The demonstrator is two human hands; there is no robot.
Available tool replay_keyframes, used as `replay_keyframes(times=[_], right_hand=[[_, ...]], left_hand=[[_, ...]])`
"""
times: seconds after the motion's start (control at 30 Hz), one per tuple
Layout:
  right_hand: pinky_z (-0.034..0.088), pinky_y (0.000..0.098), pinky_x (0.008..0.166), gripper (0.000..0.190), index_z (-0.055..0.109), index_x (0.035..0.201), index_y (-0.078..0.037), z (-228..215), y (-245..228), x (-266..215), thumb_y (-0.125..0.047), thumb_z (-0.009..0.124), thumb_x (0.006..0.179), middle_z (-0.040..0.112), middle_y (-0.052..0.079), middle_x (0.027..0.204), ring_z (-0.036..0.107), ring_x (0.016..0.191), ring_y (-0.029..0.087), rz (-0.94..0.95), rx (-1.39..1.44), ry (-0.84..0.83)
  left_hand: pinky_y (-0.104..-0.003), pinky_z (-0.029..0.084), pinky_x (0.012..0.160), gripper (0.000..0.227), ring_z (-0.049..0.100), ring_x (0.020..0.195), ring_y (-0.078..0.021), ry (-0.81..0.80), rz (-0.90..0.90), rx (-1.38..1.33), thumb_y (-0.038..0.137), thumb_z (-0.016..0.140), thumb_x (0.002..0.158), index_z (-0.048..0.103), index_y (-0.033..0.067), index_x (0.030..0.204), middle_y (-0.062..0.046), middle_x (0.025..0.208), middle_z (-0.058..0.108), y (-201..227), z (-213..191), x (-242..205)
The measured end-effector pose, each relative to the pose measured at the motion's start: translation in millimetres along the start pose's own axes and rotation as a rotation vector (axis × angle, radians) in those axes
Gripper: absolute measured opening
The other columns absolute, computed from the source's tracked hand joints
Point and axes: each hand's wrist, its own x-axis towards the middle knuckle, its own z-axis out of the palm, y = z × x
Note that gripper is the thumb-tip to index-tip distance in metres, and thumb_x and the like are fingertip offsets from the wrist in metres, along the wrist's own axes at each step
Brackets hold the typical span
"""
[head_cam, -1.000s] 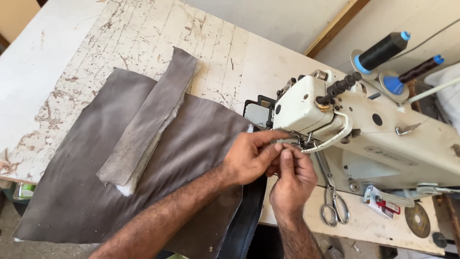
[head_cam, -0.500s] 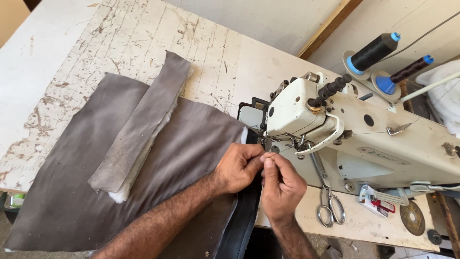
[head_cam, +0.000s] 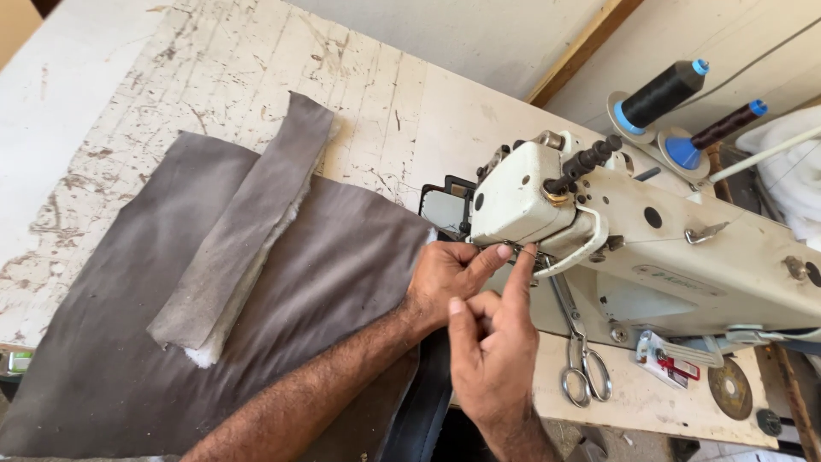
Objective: Sewing a black fabric strip onto a grey fabric piece using an industrial sewing machine and trimming thread with scissors
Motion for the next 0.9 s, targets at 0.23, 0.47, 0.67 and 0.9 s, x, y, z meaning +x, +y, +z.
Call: replay_keyframes(times=[0.23, 0.47, 0.67, 0.9], right_hand=[[0.054, 0.0334, 0.067, 0.02, 0.066, 0.088, -0.011, -5.8, -0.2, -1.0, -0.03, 0.066, 0.09, 0.052, 0.027, 0.148, 0.074, 0.081, 0.022, 0.033, 0.018, -0.006], [0.06, 0.0379, 0.053, 0.105, 0.013, 0.166, -0.006, -27.9, -28.0, 17.8, -0.041, 0.062, 0.08, 0.077, 0.002, 0.081, 0.072, 0.056, 0.027, 0.409, 0.006, -0.204], [0.057, 0.0468, 0.054, 0.106, 0.008, 0.164, 0.007, -41.1, -22.8, 19.5, -0.045, 0.05, 0.081, 0.067, 0.031, 0.08, 0.071, 0.069, 0.042, 0.357, 0.152, -0.291], [0.048, 0.0501, 0.057, 0.089, 0.018, 0.166, -0.003, 1.5, -1.9, 17.9, -0.048, 0.033, 0.091, 0.057, 0.022, 0.083, 0.062, 0.074, 0.043, 0.542, 0.127, -0.254]], left_hand=[[-0.032, 0.036, 0.046, 0.037, 0.043, 0.06, -0.0052, -0.051, -0.275, 0.101, 0.036, 0.077, 0.092, 0.073, 0.0111, 0.065, 0.007, 0.061, 0.056, -74.9, 14.1, 21.4], [-0.034, 0.019, 0.04, 0.058, 0.028, 0.05, -0.0054, -0.046, -0.271, 0.106, 0.026, 0.075, 0.097, 0.038, 0.0179, 0.053, 0.007, 0.053, 0.034, -42.0, -0.1, 20.9], [-0.038, 0.028, 0.041, 0.054, 0.034, 0.047, -0.0135, -0.191, -0.184, 0.303, 0.032, 0.064, 0.097, 0.042, 0.0099, 0.053, 0.0, 0.051, 0.039, -6.7, -5.2, 6.7], [-0.041, 0.029, 0.038, 0.039, 0.039, 0.04, -0.0168, -0.466, 0.07, 0.512, 0.037, 0.049, 0.084, 0.039, 0.0133, 0.055, -0.001, 0.047, 0.039, -0.7, -13.5, 3.0]])
